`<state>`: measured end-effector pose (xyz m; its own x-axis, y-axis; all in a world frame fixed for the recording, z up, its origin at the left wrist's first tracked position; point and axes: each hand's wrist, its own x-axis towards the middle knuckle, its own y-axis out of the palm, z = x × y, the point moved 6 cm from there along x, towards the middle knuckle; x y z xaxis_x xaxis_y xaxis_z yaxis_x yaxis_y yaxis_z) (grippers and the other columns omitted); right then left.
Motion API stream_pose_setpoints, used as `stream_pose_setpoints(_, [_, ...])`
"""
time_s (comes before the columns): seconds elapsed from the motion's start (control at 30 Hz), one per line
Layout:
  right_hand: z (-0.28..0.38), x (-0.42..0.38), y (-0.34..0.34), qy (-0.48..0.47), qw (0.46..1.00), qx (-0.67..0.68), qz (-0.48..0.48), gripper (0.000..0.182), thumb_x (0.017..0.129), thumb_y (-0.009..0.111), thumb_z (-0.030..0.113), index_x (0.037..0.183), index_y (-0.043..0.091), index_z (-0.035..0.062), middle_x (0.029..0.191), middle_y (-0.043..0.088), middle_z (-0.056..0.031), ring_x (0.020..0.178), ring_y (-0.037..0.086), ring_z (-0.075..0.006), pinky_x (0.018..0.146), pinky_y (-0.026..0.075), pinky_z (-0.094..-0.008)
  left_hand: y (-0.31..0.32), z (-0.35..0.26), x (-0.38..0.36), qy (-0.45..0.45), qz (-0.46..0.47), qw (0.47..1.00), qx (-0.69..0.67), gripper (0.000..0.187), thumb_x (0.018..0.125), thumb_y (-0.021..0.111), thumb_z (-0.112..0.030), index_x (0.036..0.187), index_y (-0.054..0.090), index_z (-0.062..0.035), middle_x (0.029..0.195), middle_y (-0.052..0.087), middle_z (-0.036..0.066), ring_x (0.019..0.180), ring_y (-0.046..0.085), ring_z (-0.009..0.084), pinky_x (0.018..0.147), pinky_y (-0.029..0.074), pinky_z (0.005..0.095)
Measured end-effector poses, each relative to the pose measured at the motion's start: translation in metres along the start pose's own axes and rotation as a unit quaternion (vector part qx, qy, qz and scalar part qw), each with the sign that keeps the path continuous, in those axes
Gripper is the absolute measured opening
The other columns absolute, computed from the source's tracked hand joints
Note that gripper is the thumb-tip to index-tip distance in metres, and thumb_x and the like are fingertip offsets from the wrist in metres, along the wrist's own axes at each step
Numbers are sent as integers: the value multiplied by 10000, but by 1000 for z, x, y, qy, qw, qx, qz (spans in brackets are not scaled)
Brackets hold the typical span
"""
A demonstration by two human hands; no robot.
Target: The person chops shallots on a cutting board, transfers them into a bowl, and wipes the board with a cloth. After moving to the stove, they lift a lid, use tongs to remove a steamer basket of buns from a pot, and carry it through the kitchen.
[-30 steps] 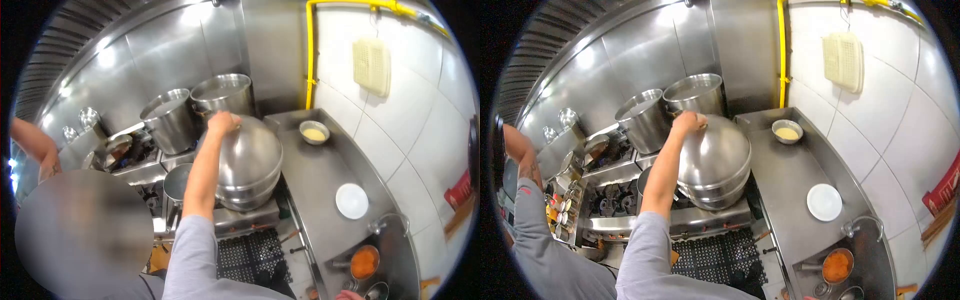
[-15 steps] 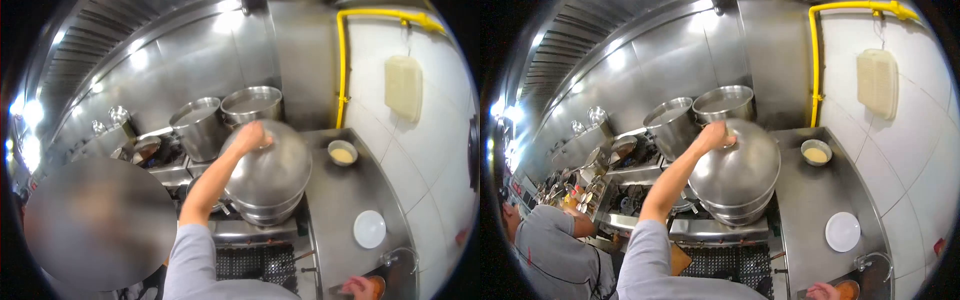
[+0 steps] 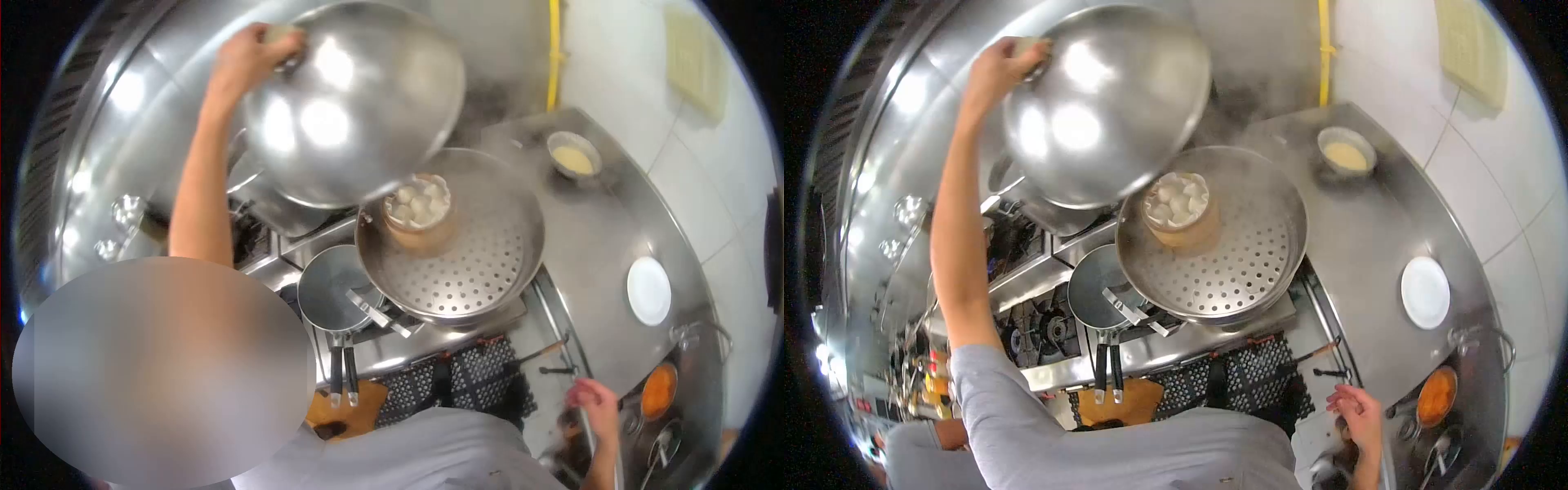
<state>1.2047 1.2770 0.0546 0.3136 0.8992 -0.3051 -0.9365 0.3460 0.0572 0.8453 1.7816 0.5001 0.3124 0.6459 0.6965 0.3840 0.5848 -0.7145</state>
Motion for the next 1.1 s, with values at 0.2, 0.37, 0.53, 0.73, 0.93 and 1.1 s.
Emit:
stream_pose_setpoints(0.2, [-81, -52, 35, 95, 986, 17, -137, 283, 927, 594, 120, 1151, 590, -54, 927, 692, -156, 714, 678, -199, 637, 540, -283, 56, 115, 47, -49, 43, 997, 32, 855, 705, 674, -639, 1165, 619, 80, 1092, 653, 275, 1039, 637, 358, 906, 486, 401])
stream_pose_setpoints(0.37, [-139, -93, 34, 177, 952, 48, -245, 293, 936, 570, 149, 1159, 585, -40, 908, 688, -145, 682, 675, -197, 614, 536, -279, 91, 166, 51, -80, -31, 995, 49, 749, 753, 649, -592, 1145, 626, 46, 1137, 643, 244, 1094, 604, 374, 935, 468, 418])
stream_pose_setpoints(0.53, [-166, -108, 35, 208, 925, 68, -310, 281, 929, 563, 156, 1146, 606, -17, 890, 687, -116, 669, 665, -180, 599, 532, -280, 140, 225, 81, -77, 63, 968, 230, 569, 856, 566, -537, 1140, 651, -52, 1179, 636, 193, 1124, 586, 360, 933, 469, 428])
stream_pose_setpoints(0.73, [-207, -49, -1, 140, 946, 52, -286, 243, 927, 577, 181, 1060, 674, 2, 891, 704, -75, 754, 662, -142, 650, 545, -277, 105, 302, 126, 55, 60, 997, 15, 391, 931, 523, -111, 1319, 570, -91, 1387, 520, 61, 1206, 533, 191, 1014, 416, 299])
stream_pose_setpoints(0.93, [-250, 39, -55, 177, 894, 174, -372, 449, 944, 553, 295, 1321, 488, 60, 1070, 645, -139, 801, 694, -257, 669, 575, -339, -56, 93, -62, 95, 15, 978, -187, 541, 990, 462, -420, 1430, 432, -106, 1511, 360, 83, 1372, 368, 203, 1085, 354, 426])
stream_pose_setpoints(1.1, [-342, 109, -92, 156, 825, 351, -414, 427, 953, 508, 397, 1261, 490, 103, 1105, 628, -145, 762, 685, -309, 653, 568, -442, -122, -77, -241, 273, 82, 945, -160, 351, 900, 638, -185, 1204, 621, -10, 1285, 571, 209, 1177, 546, 380, 1024, 424, 494])
